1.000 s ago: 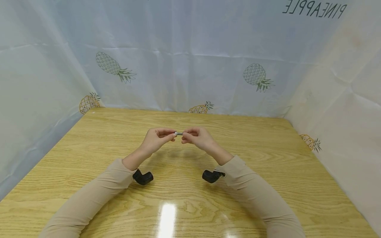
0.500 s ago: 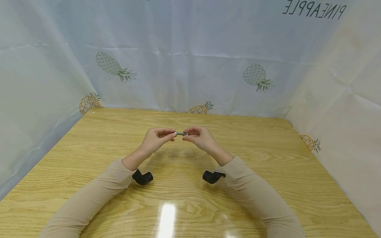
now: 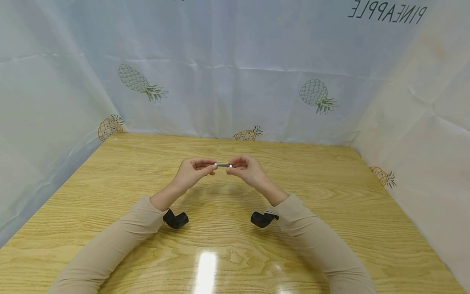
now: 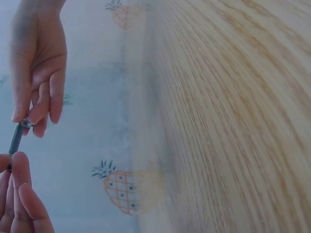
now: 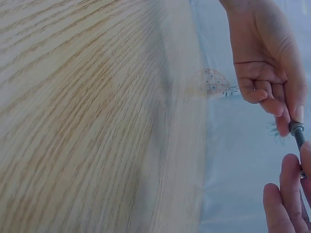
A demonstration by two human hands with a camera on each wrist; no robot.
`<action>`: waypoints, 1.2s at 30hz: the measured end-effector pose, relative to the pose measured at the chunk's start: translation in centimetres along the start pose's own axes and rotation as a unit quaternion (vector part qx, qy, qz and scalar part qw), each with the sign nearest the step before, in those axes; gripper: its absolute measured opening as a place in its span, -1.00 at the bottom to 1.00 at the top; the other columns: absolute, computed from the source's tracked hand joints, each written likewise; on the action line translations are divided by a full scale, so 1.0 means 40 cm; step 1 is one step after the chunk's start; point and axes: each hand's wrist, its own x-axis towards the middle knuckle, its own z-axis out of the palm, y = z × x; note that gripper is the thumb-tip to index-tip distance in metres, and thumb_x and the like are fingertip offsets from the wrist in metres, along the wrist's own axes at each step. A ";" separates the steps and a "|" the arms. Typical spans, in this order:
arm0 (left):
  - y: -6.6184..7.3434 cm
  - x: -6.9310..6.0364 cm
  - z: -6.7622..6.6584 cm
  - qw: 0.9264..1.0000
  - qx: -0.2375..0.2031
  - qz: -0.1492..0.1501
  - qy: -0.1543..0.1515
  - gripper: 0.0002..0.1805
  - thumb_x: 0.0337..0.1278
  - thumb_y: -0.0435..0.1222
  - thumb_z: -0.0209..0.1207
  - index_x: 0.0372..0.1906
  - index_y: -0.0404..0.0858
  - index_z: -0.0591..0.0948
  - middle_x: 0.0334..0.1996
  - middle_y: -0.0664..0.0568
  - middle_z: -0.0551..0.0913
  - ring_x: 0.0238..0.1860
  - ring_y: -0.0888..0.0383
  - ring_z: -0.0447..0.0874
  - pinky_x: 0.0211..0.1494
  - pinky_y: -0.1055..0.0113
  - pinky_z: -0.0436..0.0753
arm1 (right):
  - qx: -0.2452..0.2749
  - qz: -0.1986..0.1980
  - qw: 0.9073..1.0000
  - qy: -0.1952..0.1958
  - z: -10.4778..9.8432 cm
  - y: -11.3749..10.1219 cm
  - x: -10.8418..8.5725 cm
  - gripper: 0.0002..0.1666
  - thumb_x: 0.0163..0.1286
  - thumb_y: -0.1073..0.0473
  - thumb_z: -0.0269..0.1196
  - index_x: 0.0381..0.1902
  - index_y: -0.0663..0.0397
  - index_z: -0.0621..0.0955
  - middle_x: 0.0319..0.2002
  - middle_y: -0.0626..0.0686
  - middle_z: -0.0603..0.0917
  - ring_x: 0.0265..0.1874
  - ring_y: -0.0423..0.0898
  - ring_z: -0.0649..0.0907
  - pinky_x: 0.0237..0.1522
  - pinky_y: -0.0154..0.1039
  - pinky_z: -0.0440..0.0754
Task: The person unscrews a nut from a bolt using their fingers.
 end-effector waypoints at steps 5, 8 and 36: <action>0.001 0.000 0.000 1.000 0.005 -0.006 0.003 -0.72 0.14 -0.27 0.22 -0.05 -0.27 0.65 -0.17 -0.15 0.72 -0.33 0.27 0.71 0.02 0.23 0.65 | -0.014 -0.006 1.000 0.011 -0.001 0.004 -0.001 -0.66 0.26 0.18 0.27 -0.04 0.21 0.55 -0.20 0.03 0.62 -0.03 0.23 0.59 0.11 0.09 0.53; 0.003 0.000 -0.001 1.000 0.010 -0.012 0.003 -0.72 0.14 -0.26 0.23 -0.06 -0.27 0.66 -0.18 -0.15 0.72 -0.32 0.25 0.72 0.03 0.23 0.65 | -0.017 -0.011 1.000 0.009 -0.003 0.006 -0.001 -0.66 0.27 0.20 0.26 -0.03 0.22 0.56 -0.15 0.10 0.63 -0.02 0.22 0.60 0.11 0.09 0.53; -0.027 0.012 -0.025 0.995 0.081 -0.049 -0.020 -0.72 0.13 -0.27 0.22 -0.06 -0.29 0.65 -0.21 -0.16 0.73 -0.23 0.15 0.73 0.04 0.22 0.63 | -0.080 0.005 0.995 -0.056 -0.053 0.069 -0.013 -0.53 0.41 0.15 0.11 0.21 0.26 0.45 0.04 0.23 0.62 0.07 0.07 0.61 0.16 0.01 0.52</action>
